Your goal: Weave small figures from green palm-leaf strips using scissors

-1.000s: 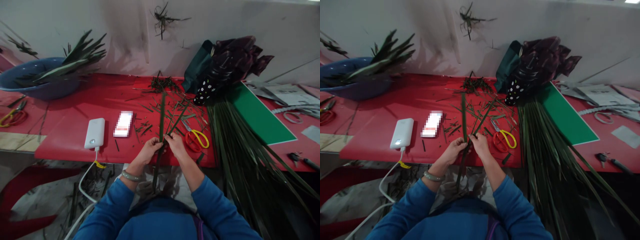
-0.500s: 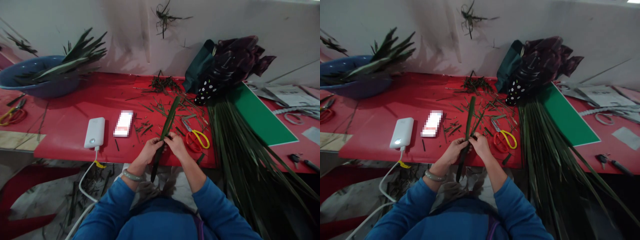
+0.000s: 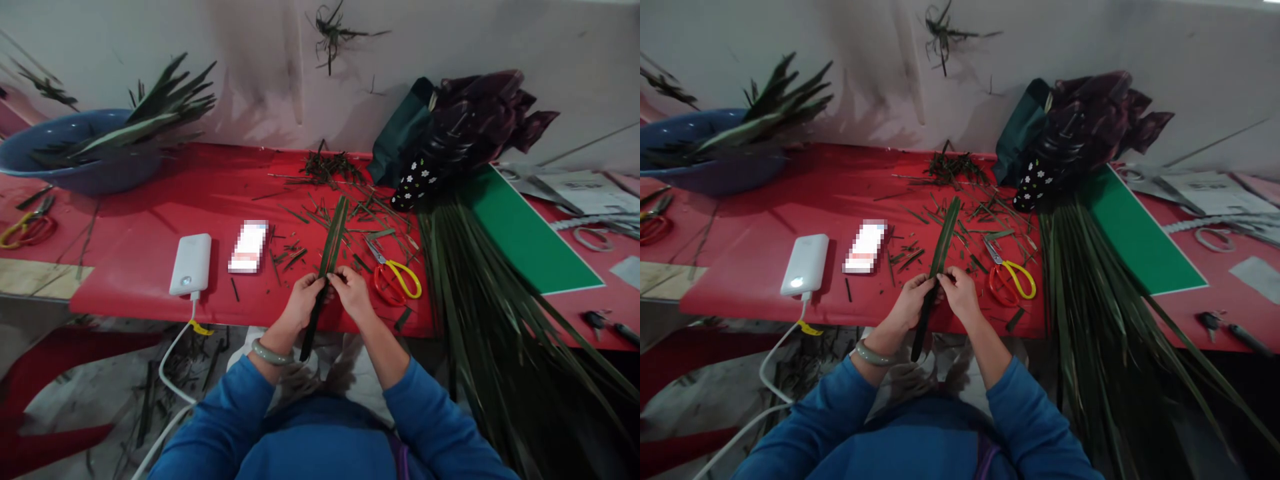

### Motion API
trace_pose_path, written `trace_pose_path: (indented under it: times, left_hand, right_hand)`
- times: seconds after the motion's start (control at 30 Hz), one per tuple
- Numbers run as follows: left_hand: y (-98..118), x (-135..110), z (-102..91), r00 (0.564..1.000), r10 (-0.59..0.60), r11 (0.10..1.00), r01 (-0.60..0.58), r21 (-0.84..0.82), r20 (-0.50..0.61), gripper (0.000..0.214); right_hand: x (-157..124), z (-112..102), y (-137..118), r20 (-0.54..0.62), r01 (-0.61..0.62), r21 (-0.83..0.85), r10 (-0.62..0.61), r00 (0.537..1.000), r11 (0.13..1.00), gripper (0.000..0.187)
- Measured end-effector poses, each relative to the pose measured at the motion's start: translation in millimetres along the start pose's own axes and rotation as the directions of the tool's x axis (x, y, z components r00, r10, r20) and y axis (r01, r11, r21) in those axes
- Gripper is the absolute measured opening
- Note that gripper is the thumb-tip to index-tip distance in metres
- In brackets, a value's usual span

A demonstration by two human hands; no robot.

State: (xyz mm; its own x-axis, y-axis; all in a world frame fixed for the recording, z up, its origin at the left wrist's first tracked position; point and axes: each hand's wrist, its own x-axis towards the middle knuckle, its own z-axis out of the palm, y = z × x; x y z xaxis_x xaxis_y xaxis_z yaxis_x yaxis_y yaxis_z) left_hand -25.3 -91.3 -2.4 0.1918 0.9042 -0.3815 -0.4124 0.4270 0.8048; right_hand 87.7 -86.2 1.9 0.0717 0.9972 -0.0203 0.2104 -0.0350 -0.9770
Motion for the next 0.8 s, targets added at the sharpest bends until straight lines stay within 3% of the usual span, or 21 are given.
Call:
trace_pose_path:
  times: [0.4, 0.53, 0.63, 0.8]
  left_hand:
    - [2.8, 4.4, 5.7, 0.993, 0.081, 0.997, -0.079, 0.024, -0.088, 0.022]
    - [-0.1, 6.0, 4.4, 0.990, 0.122, 0.990, -0.117, 0.073, -0.077, 0.021]
    - [-0.9, 6.6, 3.0, 0.990, 0.119, 0.984, -0.107, 0.141, -0.076, 0.018]
    - [2.1, 5.8, 3.7, 0.989, 0.107, 0.976, -0.084, 0.201, -0.105, 0.020]
  right_hand:
    - [-12.3, 4.1, 0.9, -0.045, -0.069, 0.309, 0.087, 0.995, 0.949, 0.020]
    - [-7.7, 3.8, 10.2, -0.112, -0.054, 0.276, 0.088, 0.990, 0.960, 0.022]
    - [-5.1, 5.0, 13.4, -0.031, -0.068, 0.217, 0.077, 0.997, 0.974, 0.023]
    - [-3.9, 7.2, 4.3, 0.041, -0.185, 0.301, 0.181, 0.983, 0.936, 0.023]
